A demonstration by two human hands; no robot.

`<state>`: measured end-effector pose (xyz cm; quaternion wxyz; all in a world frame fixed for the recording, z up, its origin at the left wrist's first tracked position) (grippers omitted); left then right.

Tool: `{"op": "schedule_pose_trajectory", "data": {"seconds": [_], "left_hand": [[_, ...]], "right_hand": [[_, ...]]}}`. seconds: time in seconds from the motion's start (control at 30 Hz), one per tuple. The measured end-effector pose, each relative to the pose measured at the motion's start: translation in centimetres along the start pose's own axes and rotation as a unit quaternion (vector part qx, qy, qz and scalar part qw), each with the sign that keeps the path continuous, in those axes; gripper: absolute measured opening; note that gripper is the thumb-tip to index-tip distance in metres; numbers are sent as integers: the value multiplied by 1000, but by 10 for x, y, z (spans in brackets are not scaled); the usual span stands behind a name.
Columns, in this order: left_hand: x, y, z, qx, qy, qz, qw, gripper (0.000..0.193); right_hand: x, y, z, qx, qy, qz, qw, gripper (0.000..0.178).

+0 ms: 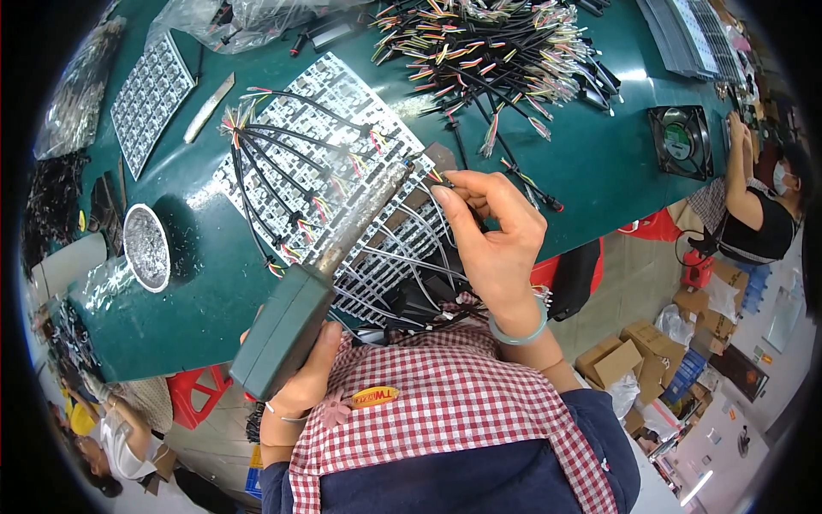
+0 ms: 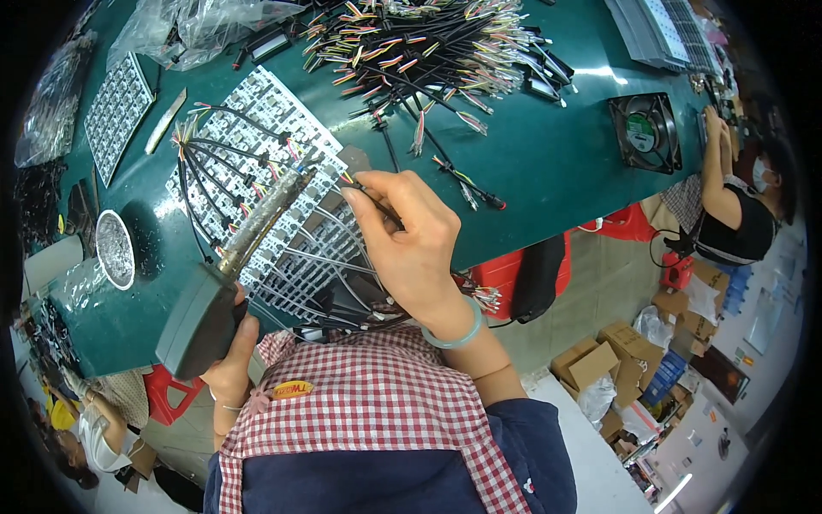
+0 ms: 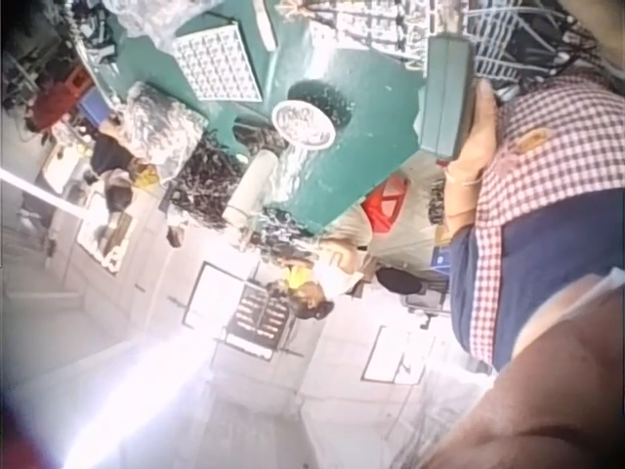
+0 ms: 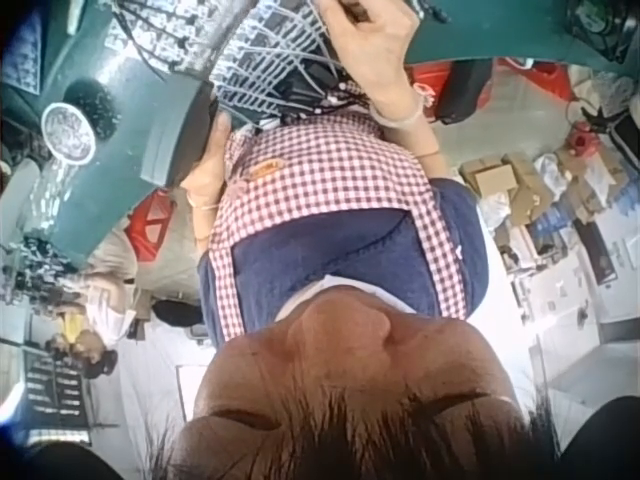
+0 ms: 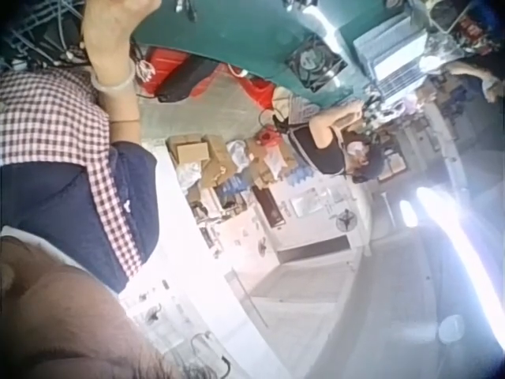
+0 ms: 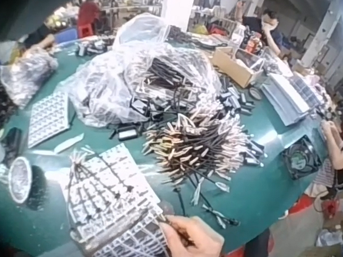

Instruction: The person solders wires onto circuit boards using a soldering iron, connecting wire harnesses to the board contacts by hand.

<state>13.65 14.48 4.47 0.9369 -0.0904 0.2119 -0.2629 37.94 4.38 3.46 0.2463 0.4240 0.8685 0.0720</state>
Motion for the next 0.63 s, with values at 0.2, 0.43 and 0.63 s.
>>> {"op": "schedule_pose_trajectory", "data": {"seconds": [0.2,0.43,0.63], "left_hand": [[3,4,3,34,75,15,997,25],[9,3,12,94,114,-23,989,27],[13,3,15,95,116,-35,988,25]], "right_hand": [[1,3,-3,-7,-21,-1,1000,16],[0,2,-7,-14,-32,4,999,17],[0,3,-5,-9,-30,0,1000,17]]}}
Point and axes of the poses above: each hand's wrist, its own y-axis towards the middle knuckle, its own x-axis out of the palm, z = x × y, the point moved 8 cm from there along y, towards the middle knuckle, and after that the axes turned 11 degrees about -x, right-handed, at the moved point
